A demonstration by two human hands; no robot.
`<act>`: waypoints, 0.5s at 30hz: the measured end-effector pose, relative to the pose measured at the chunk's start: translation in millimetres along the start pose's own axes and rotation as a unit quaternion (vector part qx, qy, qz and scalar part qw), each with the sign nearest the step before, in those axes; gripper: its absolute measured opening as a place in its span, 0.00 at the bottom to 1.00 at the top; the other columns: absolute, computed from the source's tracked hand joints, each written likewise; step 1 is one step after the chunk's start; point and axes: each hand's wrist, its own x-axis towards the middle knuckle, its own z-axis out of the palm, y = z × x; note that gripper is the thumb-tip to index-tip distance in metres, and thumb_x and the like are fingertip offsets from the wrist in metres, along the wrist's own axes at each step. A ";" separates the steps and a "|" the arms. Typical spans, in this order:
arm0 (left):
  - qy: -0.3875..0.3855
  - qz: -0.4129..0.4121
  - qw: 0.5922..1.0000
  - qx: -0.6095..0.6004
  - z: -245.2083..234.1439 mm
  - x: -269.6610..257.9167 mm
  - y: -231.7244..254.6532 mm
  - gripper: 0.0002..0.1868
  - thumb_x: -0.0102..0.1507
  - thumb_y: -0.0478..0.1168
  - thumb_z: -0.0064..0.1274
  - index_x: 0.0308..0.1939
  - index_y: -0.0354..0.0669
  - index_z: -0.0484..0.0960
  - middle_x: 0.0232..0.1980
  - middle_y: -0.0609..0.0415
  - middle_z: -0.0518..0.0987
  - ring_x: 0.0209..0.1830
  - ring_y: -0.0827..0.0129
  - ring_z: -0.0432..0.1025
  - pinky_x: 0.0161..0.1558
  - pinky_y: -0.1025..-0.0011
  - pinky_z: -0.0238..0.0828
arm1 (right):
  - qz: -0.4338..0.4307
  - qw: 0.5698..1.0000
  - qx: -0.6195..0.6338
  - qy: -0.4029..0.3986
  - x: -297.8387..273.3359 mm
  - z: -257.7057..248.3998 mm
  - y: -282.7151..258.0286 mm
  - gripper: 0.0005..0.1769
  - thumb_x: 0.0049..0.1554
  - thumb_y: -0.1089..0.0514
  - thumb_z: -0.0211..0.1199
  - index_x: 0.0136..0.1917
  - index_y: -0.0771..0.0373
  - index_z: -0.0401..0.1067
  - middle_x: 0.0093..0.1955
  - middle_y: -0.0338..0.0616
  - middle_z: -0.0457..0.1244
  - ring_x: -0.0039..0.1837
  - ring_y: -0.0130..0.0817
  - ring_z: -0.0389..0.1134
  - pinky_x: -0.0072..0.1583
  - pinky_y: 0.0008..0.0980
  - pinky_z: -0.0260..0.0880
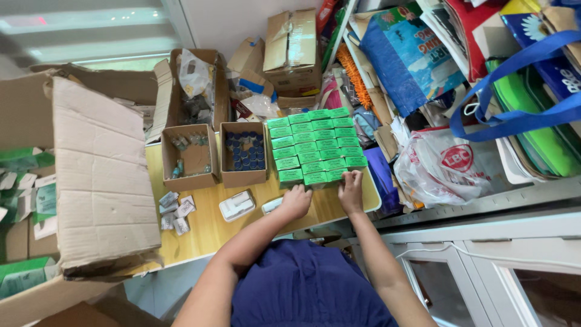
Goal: The person repeatedly picks up small green boxes and white plastic containers from a table, places items into the containers, and stacks the boxes. The person handles the items one at a time and arranges them in neat rows on the table.
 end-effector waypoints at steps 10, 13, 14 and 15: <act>0.032 -0.048 0.998 -0.023 -27.2 -25.1 -7.2 0.16 0.62 0.44 0.53 0.53 0.47 0.79 0.52 0.44 0.77 0.55 0.50 0.71 0.53 0.46 0.69 | -0.117 0.986 -0.023 0.118 19.5 10.1 -40.0 0.21 0.53 0.67 0.64 0.59 0.62 0.64 0.59 0.56 0.53 0.62 0.56 0.56 0.63 0.54 0.58; 0.056 -0.105 0.989 -0.086 -49.8 -50.2 -25.2 0.16 0.62 0.46 0.55 0.52 0.45 0.80 0.51 0.45 0.79 0.54 0.50 0.74 0.51 0.49 0.72 | -0.170 0.978 0.024 0.115 49.2 34.2 -83.3 0.18 0.54 0.67 0.64 0.57 0.62 0.66 0.58 0.55 0.56 0.62 0.55 0.58 0.64 0.53 0.59; 0.079 -0.126 0.984 -0.103 -57.8 -62.1 -34.9 0.16 0.63 0.47 0.55 0.52 0.45 0.80 0.51 0.44 0.80 0.53 0.49 0.75 0.51 0.50 0.73 | -0.189 0.975 0.040 0.110 57.3 44.5 -101.4 0.17 0.53 0.67 0.64 0.56 0.62 0.67 0.57 0.54 0.57 0.62 0.54 0.59 0.64 0.53 0.59; 0.102 -0.150 0.976 -0.120 -64.3 -76.8 -45.2 0.16 0.63 0.47 0.55 0.52 0.44 0.80 0.51 0.44 0.80 0.52 0.48 0.75 0.51 0.51 0.73 | -0.213 0.971 0.069 0.081 64.2 55.7 -120.5 0.15 0.54 0.68 0.64 0.55 0.62 0.68 0.56 0.54 0.59 0.61 0.54 0.60 0.63 0.52 0.60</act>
